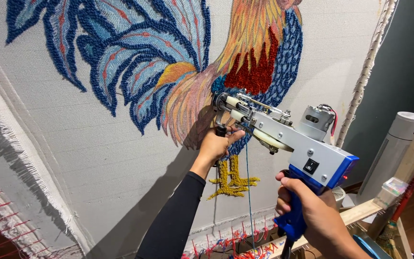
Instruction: Use a tufting gun to create a rug with a rooster design by punching yarn into a canvas.
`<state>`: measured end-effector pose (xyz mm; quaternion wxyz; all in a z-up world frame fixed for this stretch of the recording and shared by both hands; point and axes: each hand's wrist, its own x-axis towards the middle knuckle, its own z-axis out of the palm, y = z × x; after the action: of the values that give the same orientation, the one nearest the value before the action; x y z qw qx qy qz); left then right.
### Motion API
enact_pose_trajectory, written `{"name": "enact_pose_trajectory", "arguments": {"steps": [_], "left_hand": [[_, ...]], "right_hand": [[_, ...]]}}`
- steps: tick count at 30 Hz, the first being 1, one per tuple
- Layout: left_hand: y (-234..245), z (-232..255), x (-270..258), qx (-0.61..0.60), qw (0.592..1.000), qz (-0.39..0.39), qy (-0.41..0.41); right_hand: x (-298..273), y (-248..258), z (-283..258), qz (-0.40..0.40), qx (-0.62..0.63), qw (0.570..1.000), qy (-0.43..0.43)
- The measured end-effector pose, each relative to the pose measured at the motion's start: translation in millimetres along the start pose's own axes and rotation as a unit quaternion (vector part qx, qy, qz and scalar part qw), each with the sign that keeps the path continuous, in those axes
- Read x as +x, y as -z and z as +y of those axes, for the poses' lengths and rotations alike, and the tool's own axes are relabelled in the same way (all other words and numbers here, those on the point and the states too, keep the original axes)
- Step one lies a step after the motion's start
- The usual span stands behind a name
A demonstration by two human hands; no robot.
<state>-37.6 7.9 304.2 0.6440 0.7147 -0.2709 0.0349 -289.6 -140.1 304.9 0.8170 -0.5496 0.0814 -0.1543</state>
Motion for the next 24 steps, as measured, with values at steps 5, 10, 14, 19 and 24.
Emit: {"name": "enact_pose_trajectory", "arguments": {"steps": [5,10,14,19,24], "left_hand": [[0,5,0,0.015,1.000,0.007,0.008],[0,-2,8,0.003,1.000,-0.003,0.002],[0,-4,9,0.011,1.000,0.000,-0.014],[-6,4,4,-0.069,0.996,-0.060,-0.011],[-15,17,-10,-0.087,0.980,-0.177,0.013]], "right_hand": [[9,6,8,-0.022,0.017,1.000,0.006],[10,4,3,-0.013,0.012,1.000,0.008],[11,9,5,-0.025,0.007,1.000,0.005],[15,33,7,0.005,-0.011,1.000,-0.003],[31,96,25,-0.071,-0.032,0.993,0.085]]}}
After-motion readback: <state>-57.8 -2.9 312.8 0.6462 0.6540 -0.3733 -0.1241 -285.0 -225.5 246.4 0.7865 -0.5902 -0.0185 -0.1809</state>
